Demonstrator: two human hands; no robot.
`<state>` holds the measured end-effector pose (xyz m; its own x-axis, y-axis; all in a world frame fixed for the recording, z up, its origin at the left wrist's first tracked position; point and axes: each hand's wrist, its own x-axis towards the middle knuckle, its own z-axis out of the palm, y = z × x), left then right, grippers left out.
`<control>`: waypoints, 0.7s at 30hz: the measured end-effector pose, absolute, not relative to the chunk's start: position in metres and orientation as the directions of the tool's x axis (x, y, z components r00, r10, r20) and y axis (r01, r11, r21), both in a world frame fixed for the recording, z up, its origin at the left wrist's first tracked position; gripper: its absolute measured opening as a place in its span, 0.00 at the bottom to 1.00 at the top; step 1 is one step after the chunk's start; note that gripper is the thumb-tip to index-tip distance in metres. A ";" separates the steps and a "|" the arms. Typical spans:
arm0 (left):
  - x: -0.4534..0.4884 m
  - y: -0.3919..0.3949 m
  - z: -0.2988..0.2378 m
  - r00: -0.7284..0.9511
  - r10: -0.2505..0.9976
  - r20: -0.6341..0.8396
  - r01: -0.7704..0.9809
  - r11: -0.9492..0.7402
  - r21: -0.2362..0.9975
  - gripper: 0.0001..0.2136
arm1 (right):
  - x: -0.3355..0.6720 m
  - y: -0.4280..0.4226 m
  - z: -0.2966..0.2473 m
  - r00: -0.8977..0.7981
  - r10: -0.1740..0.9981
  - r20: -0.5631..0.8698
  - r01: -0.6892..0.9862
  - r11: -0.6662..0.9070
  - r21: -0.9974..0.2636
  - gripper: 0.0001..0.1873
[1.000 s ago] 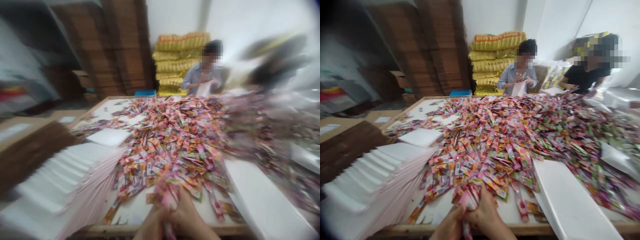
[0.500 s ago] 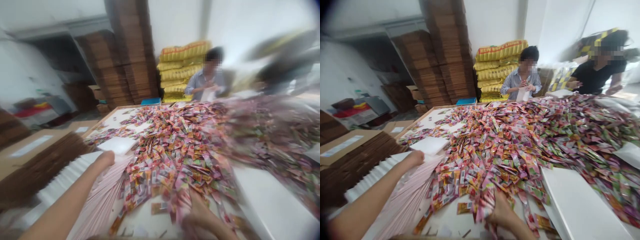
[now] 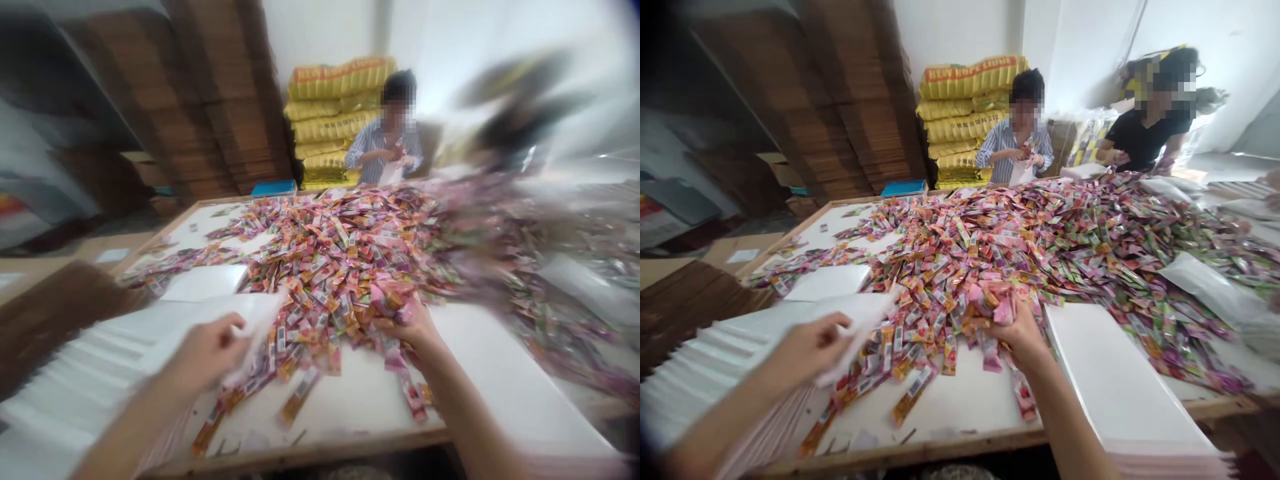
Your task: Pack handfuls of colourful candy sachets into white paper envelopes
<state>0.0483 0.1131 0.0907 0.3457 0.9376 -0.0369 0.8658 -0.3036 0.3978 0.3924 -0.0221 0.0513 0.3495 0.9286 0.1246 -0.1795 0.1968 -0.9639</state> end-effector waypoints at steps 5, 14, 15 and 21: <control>0.182 0.012 -0.028 0.529 0.847 -0.048 0.644 -0.364 0.672 0.09 | 0.377 -0.062 0.015 0.597 0.799 0.080 0.206 -0.056 -0.977 0.32; 0.184 0.017 -0.073 0.285 0.955 0.083 0.579 -0.240 0.779 0.14 | 0.332 -0.073 -0.068 0.280 0.900 0.335 0.959 -0.248 -0.135 0.34; 0.187 0.017 -0.072 0.276 0.956 0.095 0.575 -0.243 0.781 0.13 | 0.331 -0.074 -0.068 0.231 0.909 0.348 0.973 -0.215 -0.084 0.31; 0.208 0.026 -0.064 0.270 0.943 0.197 0.644 -0.328 0.691 0.05 | 0.326 -0.073 -0.052 0.035 0.935 0.353 0.998 -0.048 0.027 0.20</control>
